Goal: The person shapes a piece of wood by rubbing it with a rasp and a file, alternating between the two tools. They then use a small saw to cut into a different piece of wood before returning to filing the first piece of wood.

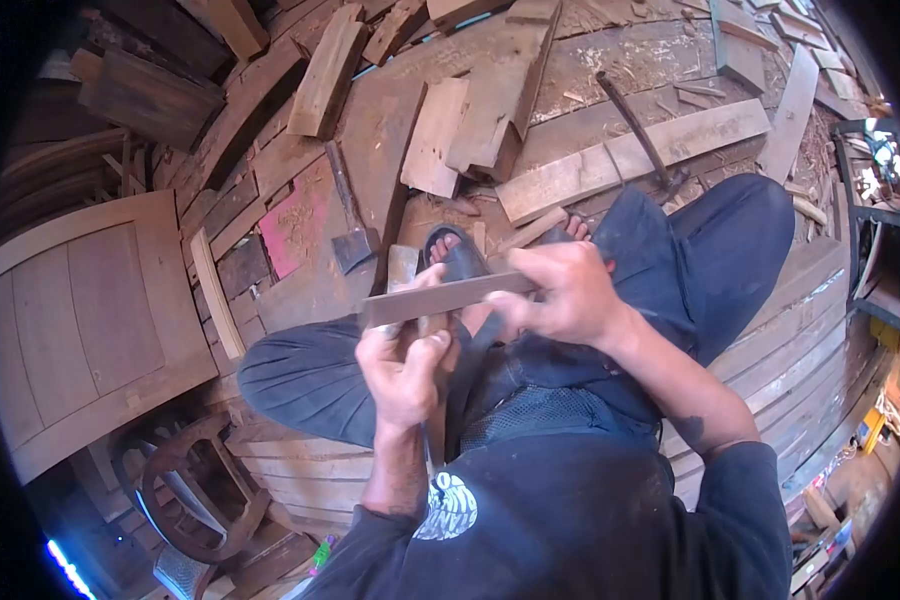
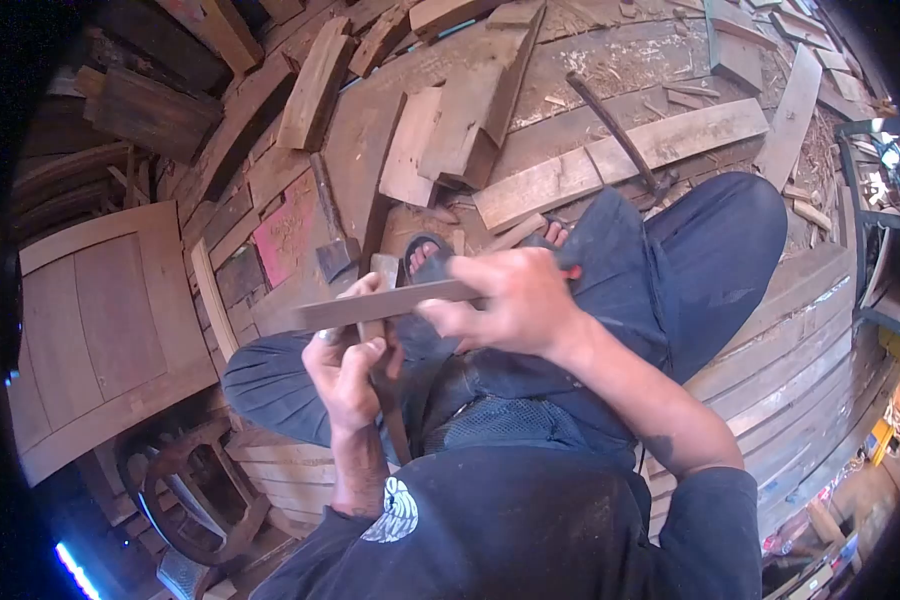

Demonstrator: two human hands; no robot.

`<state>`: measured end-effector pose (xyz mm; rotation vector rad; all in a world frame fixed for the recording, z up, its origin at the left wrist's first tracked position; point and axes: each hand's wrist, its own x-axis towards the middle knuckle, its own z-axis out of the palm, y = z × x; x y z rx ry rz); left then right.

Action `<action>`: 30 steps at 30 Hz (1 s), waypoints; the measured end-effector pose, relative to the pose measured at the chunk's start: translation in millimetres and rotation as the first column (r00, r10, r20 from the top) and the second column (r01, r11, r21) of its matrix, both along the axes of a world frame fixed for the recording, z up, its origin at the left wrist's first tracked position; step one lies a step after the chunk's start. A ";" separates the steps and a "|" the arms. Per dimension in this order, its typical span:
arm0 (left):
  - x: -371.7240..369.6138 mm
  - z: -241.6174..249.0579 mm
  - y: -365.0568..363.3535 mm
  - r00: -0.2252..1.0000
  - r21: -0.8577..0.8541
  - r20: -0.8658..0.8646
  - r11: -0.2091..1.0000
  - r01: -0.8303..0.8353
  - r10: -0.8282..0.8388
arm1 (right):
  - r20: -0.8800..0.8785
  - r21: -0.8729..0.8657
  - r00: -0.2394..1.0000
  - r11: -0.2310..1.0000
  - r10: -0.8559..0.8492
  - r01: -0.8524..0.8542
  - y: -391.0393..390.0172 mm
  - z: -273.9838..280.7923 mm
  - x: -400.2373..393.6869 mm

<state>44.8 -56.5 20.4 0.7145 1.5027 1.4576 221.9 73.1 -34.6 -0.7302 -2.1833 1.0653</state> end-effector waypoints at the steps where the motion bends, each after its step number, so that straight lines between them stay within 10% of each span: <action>1: -9.3 4.4 0.5 0.999 -0.041 -0.017 0.998 0.043 -0.043 | -0.017 -0.020 1.000 1.000 0.004 -0.004 1.4 -4.9 0.0; 22: -14.3 3.1 9.5 0.998 0.021 -0.021 0.998 0.051 -0.051 | 0.173 -0.183 0.978 0.972 -0.113 0.145 13.2 -15.5 38.2; 30: -9.6 1.1 1.9 0.990 -0.068 -0.046 0.989 0.132 -0.135 | -0.111 -0.255 0.988 0.964 -0.109 0.078 13.4 4.1 9.3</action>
